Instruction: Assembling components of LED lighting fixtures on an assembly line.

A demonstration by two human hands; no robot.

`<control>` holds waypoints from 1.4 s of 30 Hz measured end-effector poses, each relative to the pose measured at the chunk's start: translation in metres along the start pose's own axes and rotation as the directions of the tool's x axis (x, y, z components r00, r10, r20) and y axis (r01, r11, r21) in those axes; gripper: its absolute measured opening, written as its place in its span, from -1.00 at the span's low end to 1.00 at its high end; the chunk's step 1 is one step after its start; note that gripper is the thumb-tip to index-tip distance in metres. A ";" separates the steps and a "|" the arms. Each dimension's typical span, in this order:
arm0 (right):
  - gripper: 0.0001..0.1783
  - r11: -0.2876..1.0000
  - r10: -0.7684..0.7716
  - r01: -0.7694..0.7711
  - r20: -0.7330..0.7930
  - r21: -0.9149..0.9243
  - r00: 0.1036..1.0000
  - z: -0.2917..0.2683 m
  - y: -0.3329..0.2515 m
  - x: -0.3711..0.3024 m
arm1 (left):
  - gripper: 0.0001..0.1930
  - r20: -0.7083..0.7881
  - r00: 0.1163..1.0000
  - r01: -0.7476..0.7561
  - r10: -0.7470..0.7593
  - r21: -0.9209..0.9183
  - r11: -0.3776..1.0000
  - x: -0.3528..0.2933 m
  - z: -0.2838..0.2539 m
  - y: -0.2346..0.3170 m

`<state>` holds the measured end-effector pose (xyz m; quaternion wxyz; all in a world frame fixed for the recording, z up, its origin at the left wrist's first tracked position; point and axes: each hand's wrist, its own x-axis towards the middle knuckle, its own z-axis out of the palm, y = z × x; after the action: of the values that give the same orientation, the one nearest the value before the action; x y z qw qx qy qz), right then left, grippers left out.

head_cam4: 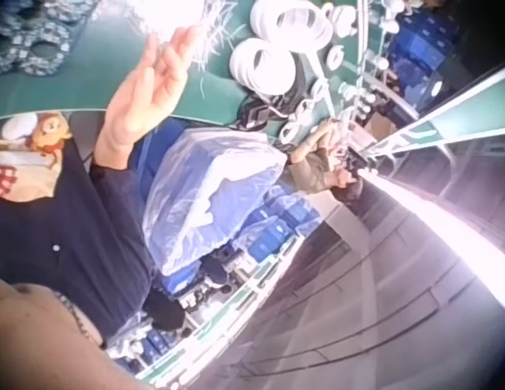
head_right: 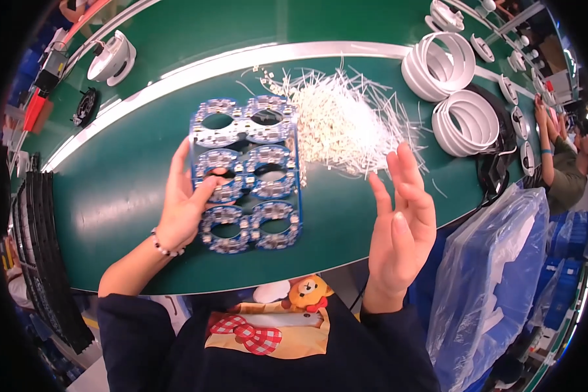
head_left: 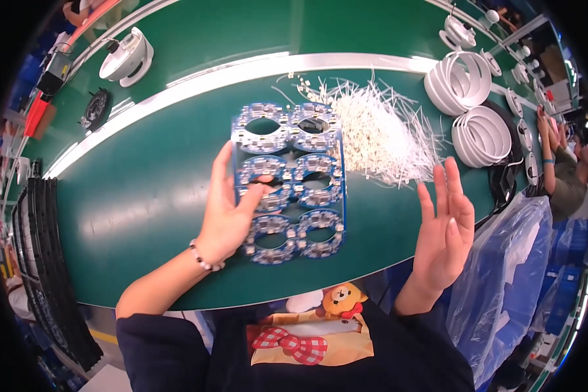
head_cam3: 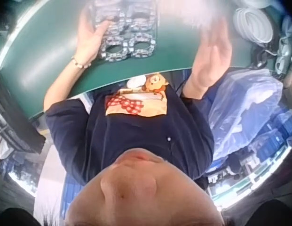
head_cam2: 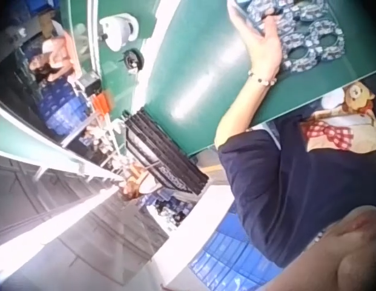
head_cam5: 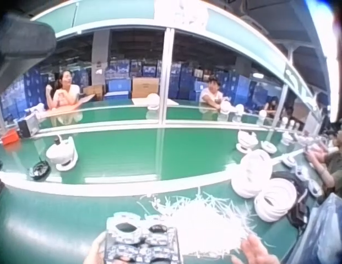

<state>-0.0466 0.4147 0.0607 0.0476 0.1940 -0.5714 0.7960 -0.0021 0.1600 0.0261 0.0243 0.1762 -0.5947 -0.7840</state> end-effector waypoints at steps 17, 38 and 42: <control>-0.67 0.995 0.100 -0.100 0.087 0.003 0.991 0.023 0.023 0.017 | -0.29 -0.166 0.984 0.079 -0.072 0.039 0.996 -0.050 -0.119 0.069; -0.72 0.815 -0.096 0.130 0.089 -0.564 0.991 -0.020 0.018 0.073 | -0.75 -0.369 0.788 0.467 0.493 0.880 -0.089 -0.045 -0.364 0.107; -0.73 -0.001 -0.370 0.277 0.258 -0.961 0.892 -0.036 0.023 0.117 | -0.71 -0.151 0.766 0.220 0.625 0.975 -0.033 0.047 -0.403 0.152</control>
<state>-0.1698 0.4236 0.0729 0.3658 0.2084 -0.8900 0.1753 0.0510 -0.2684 0.0651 0.1980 0.2677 -0.9428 -0.0174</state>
